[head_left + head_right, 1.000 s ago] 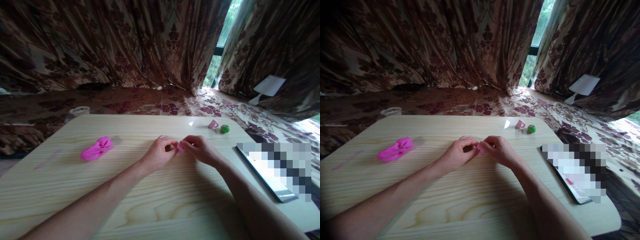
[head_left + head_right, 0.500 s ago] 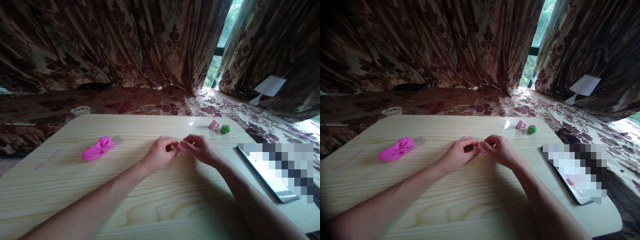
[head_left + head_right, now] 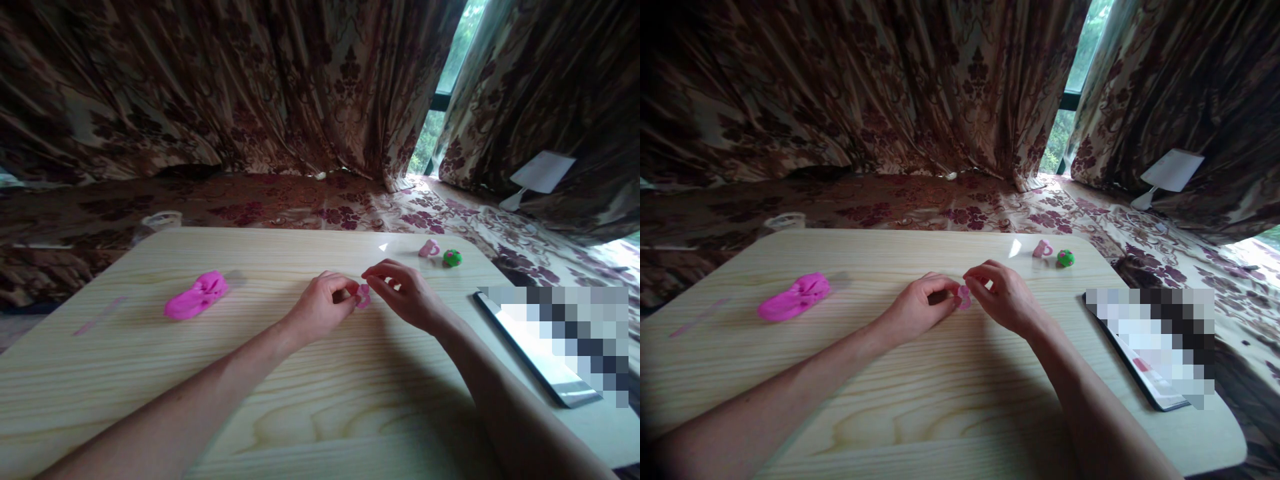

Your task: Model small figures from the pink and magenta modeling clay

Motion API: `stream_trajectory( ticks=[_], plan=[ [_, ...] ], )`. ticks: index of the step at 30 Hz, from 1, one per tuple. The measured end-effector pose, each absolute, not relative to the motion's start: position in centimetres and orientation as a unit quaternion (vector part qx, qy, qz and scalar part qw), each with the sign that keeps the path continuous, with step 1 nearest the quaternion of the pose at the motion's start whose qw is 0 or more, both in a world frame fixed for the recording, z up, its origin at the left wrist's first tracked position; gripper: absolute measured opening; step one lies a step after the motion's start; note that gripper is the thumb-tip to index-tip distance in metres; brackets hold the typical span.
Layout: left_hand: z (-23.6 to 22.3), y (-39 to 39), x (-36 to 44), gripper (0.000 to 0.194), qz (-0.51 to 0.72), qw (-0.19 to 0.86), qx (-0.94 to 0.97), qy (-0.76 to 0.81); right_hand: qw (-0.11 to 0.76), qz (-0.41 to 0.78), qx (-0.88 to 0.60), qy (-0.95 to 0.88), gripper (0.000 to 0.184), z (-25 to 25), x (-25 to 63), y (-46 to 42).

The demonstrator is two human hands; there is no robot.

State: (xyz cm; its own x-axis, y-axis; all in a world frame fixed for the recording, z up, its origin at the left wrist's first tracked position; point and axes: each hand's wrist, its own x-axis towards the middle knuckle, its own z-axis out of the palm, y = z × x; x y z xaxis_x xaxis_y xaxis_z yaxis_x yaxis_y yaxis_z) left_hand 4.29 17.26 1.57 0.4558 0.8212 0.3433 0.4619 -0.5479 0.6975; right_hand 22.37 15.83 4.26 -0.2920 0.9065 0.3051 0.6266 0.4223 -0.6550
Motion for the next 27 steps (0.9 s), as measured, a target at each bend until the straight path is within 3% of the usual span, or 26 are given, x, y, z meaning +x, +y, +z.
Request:
stream_trajectory(
  ticks=[11, 17, 21, 27],
  plan=[
    [1.62, 17.18, 4.27, 0.013, 0.340, 0.285, 0.825, 0.349, 0.324, 0.247, -0.465, -0.786, 0.015, 4.14, 22.08, 15.54],
    [1.75, 17.04, 4.49, 0.014, 0.368, 0.316, 0.780, 0.395, 0.365, 0.236, -0.505, -0.746, 0.023, 4.03, 22.16, 15.99],
    [1.61, 16.98, 4.70, 0.021, 0.400, 0.338, 0.735, 0.431, 0.346, 0.233, -0.522, -0.744, 0.028, 3.90, 22.26, 16.01],
    [1.15, 16.98, 4.74, 0.018, 0.404, 0.300, 0.747, 0.435, 0.386, 0.217, -0.512, -0.736, 0.017, 4.28, 21.81, 15.66]
  ],
)
